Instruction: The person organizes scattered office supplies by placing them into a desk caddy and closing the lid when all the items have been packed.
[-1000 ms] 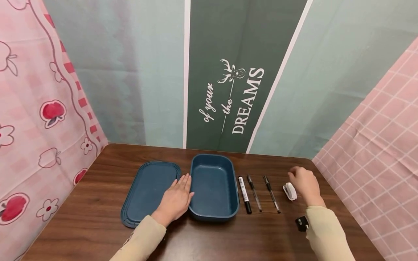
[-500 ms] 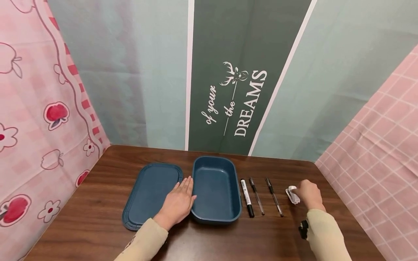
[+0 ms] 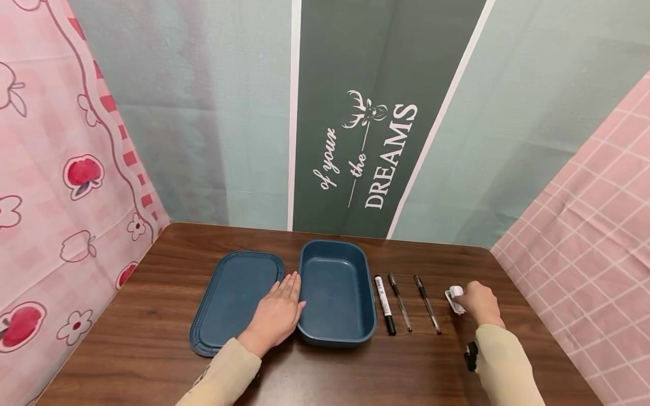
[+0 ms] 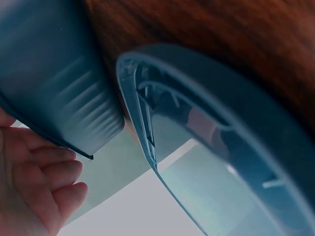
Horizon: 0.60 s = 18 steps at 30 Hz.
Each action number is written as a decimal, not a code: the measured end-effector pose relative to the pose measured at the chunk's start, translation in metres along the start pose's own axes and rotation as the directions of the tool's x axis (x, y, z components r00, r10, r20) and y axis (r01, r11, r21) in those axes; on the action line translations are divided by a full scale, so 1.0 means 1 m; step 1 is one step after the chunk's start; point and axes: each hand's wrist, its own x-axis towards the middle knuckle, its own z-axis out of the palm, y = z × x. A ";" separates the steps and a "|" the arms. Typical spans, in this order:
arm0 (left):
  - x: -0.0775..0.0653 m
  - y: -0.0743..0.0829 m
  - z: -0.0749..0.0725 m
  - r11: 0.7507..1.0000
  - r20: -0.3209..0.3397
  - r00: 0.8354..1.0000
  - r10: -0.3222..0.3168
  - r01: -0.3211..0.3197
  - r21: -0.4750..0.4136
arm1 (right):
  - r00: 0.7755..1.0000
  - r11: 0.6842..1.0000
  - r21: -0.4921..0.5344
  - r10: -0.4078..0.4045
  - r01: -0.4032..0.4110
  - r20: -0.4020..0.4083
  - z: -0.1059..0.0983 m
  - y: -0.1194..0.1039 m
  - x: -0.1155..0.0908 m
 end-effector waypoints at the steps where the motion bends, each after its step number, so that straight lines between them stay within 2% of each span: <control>1: 0.000 0.000 0.000 1.000 0.002 1.000 -0.001 0.001 -0.001 | 1.000 1.000 0.002 0.003 -0.003 -0.002 0.000 0.000 0.000; 11: -0.001 0.001 0.000 1.000 -0.018 1.000 -0.008 0.007 -0.013 | 1.000 1.000 0.024 -0.003 0.003 -0.019 0.004 0.003 0.002; 18: -0.001 0.002 0.003 1.000 -0.053 0.999 0.004 -0.003 0.017 | 1.000 0.998 0.065 -0.013 0.014 -0.011 0.004 0.013 0.002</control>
